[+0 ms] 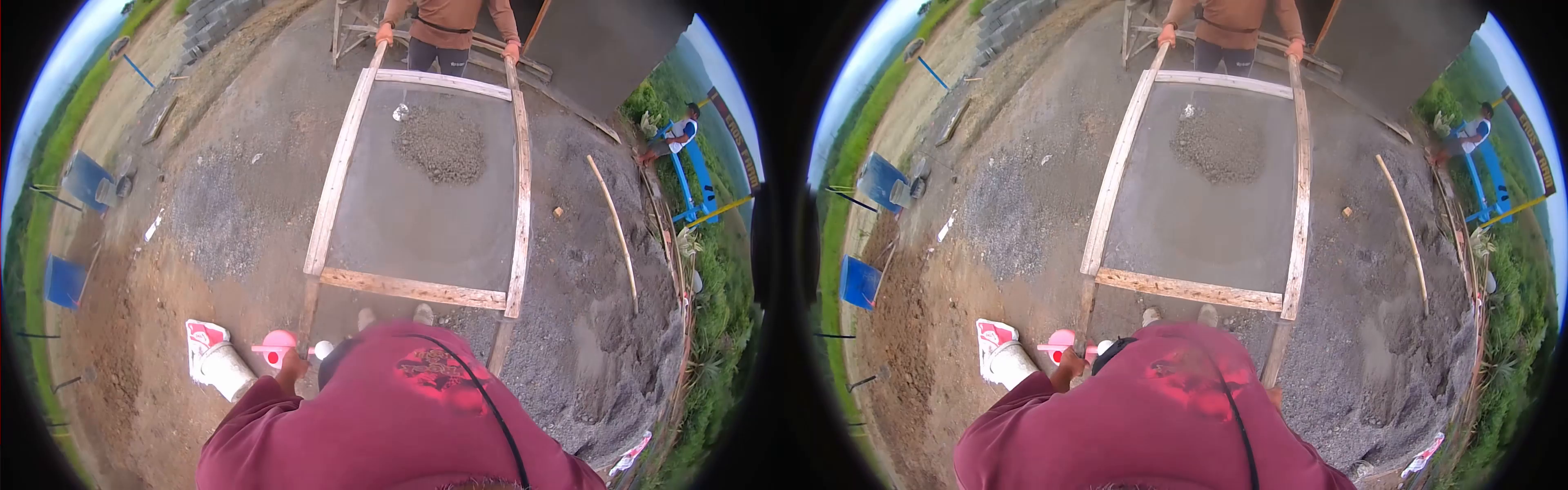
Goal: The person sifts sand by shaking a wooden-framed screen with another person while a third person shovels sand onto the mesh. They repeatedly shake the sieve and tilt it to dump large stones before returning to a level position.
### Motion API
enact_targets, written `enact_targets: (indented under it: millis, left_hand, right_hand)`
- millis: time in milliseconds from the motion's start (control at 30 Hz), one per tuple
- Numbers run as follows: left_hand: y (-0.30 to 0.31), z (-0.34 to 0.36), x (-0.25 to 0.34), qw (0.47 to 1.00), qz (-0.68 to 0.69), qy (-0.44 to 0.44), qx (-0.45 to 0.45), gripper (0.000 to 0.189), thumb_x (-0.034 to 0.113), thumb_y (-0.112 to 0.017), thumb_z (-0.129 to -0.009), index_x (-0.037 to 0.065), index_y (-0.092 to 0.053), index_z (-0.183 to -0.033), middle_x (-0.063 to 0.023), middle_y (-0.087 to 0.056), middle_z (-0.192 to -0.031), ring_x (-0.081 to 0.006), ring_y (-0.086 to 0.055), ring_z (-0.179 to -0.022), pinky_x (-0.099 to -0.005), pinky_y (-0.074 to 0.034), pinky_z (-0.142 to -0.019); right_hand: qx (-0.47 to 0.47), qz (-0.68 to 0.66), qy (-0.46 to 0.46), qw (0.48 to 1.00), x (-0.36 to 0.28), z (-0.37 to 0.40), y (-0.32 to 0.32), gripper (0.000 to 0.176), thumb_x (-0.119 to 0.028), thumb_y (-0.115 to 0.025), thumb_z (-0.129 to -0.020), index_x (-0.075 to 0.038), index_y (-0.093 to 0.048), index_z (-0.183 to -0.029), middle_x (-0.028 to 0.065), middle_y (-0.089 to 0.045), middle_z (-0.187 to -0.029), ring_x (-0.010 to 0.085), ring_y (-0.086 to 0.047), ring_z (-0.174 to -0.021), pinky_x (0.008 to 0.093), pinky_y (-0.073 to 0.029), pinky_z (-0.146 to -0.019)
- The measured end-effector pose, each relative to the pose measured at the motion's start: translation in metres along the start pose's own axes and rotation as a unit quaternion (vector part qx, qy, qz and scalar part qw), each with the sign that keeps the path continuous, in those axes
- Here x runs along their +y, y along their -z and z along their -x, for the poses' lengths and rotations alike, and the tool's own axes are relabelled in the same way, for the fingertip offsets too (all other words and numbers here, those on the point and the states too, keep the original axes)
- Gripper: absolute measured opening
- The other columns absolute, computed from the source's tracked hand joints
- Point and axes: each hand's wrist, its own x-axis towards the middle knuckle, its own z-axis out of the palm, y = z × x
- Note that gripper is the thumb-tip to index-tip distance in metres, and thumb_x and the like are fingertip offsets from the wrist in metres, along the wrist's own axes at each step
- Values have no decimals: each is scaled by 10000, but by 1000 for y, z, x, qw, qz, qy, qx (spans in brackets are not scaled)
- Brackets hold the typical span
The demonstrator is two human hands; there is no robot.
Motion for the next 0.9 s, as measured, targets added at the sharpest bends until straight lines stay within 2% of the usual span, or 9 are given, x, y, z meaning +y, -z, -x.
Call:
enact_targets:
  millis: [133,200,333,467,533,600,800,833,900]
  left_hand:
    - [-12,-97,-10,997,-72,6,19,386,165,-748,-691,-94,-667,-966,-226,-693,-865,-310,-698,-785,-396,-539,-674]
    - [58,-80,92,998,-46,-12,-50,302,158,-698,-702,-88,-684,-878,-232,-684,-816,-305,-694,-749,-409,-537,-664]
    - [123,-195,198,992,-80,-83,40,241,182,-654,-691,-21,-700,-814,-193,-691,-791,-318,-694,-750,-426,-534,-679]
    - [200,-113,298,994,-31,-59,86,136,144,-740,-616,20,-700,-658,-92,-659,-649,-214,-624,-558,-390,-500,-530]
    - [188,-101,291,997,-12,-61,50,188,153,-711,-646,-12,-696,-734,-159,-672,-709,-258,-661,-640,-406,-517,-586]
    - [92,-181,190,990,39,-115,67,269,179,-652,-708,-59,-682,-828,-233,-674,-751,-311,-697,-719,-425,-532,-634]
    - [-21,-77,-28,988,-125,-91,-2,408,271,-712,-661,-65,-691,-892,-274,-680,-864,-390,-684,-867,-429,-545,-747]
    - [-28,-72,-47,969,-194,-152,3,422,281,-724,-654,-67,-692,-890,-274,-680,-857,-385,-687,-860,-427,-546,-746]
    - [-6,-23,-10,996,-78,-43,30,435,307,-723,-666,-66,-694,-887,-256,-689,-862,-367,-692,-859,-417,-545,-758]
  right_hand:
    - [-3,48,37,998,-118,-13,5,399,-274,-750,-649,37,-704,-894,166,-693,-816,239,-680,-772,361,-529,-677]
    - [-14,70,42,997,-254,16,34,378,-242,-734,-651,27,-709,-915,151,-693,-832,221,-671,-770,348,-526,-681]
    - [-4,-90,74,993,-408,-31,84,382,-149,-696,-589,85,-670,-890,159,-644,-753,286,-633,-650,429,-509,-557]
    - [-2,-102,81,991,-485,-36,138,449,-168,-696,-599,70,-659,-977,145,-640,-747,298,-639,-653,464,-530,-577]
    - [9,-61,85,994,-477,-40,140,451,-187,-701,-599,74,-663,-965,155,-650,-759,303,-651,-675,465,-541,-598]
    - [35,-6,85,996,-408,-25,112,438,-214,-710,-594,90,-675,-907,183,-670,-792,306,-673,-718,452,-552,-624]
    - [-2,51,44,998,-143,18,30,389,-265,-730,-609,74,-689,-794,214,-690,-760,297,-704,-726,398,-524,-593]
    - [3,58,36,998,-129,25,28,396,-266,-728,-610,76,-688,-804,217,-690,-768,299,-704,-734,400,-525,-604]
    - [7,65,27,997,-121,29,26,410,-268,-724,-611,80,-685,-825,222,-690,-783,302,-703,-752,405,-527,-624]
